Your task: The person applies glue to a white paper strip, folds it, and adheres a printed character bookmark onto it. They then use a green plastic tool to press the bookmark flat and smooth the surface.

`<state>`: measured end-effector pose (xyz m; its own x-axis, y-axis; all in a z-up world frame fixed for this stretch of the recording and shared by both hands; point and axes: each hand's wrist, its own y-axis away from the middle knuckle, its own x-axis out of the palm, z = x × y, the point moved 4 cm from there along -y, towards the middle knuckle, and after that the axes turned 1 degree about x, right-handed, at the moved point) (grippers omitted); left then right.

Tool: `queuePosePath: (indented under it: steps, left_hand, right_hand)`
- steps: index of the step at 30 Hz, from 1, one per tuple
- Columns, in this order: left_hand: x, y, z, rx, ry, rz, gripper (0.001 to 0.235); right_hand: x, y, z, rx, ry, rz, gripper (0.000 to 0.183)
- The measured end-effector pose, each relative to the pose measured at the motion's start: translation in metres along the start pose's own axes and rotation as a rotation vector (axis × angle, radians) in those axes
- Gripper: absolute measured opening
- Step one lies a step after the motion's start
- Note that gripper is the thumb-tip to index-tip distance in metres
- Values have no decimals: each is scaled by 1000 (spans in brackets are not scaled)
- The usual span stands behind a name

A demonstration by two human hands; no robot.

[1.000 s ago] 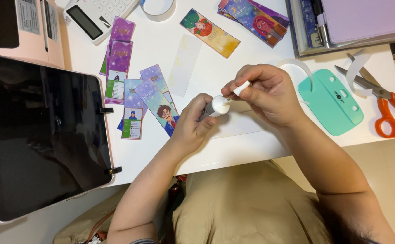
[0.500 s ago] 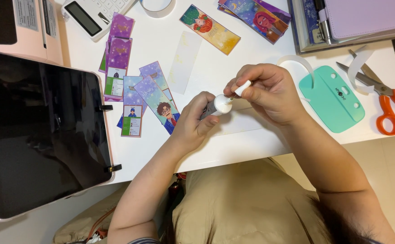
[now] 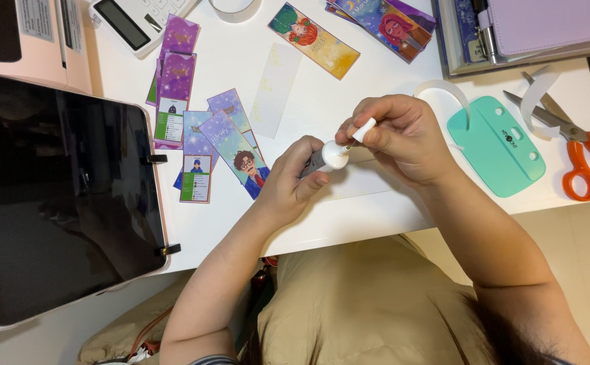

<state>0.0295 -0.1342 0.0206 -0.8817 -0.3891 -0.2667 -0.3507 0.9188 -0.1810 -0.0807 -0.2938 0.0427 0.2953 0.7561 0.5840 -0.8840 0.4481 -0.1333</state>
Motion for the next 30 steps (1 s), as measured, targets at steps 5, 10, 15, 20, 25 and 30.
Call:
queuePosePath:
  steps: [5, 10, 15, 20, 25, 30]
  left_hand:
    - [0, 0, 0, 0, -1, 14, 61]
    - [0, 0, 0, -3, 2, 17, 61]
    - [0, 0, -1, -3, 6, 18, 60]
    - [1, -1, 0, 1, 3, 29, 61]
    - [0, -1, 0, -4, 10, 22, 61]
    - [0, 0, -1, -2, 9, 20, 61]
  right_hand:
    - [0, 0, -1, 16, -4, -4, 18]
    - [-1, 0, -3, 31, -16, -10, 17]
    - [-1, 0, -3, 39, -30, -21, 17]
    - [-2, 0, -4, 40, -39, -31, 17]
    - [-3, 0, -6, 36, -54, -37, 18]
    - [-4, 1, -4, 23, -45, -28, 17]
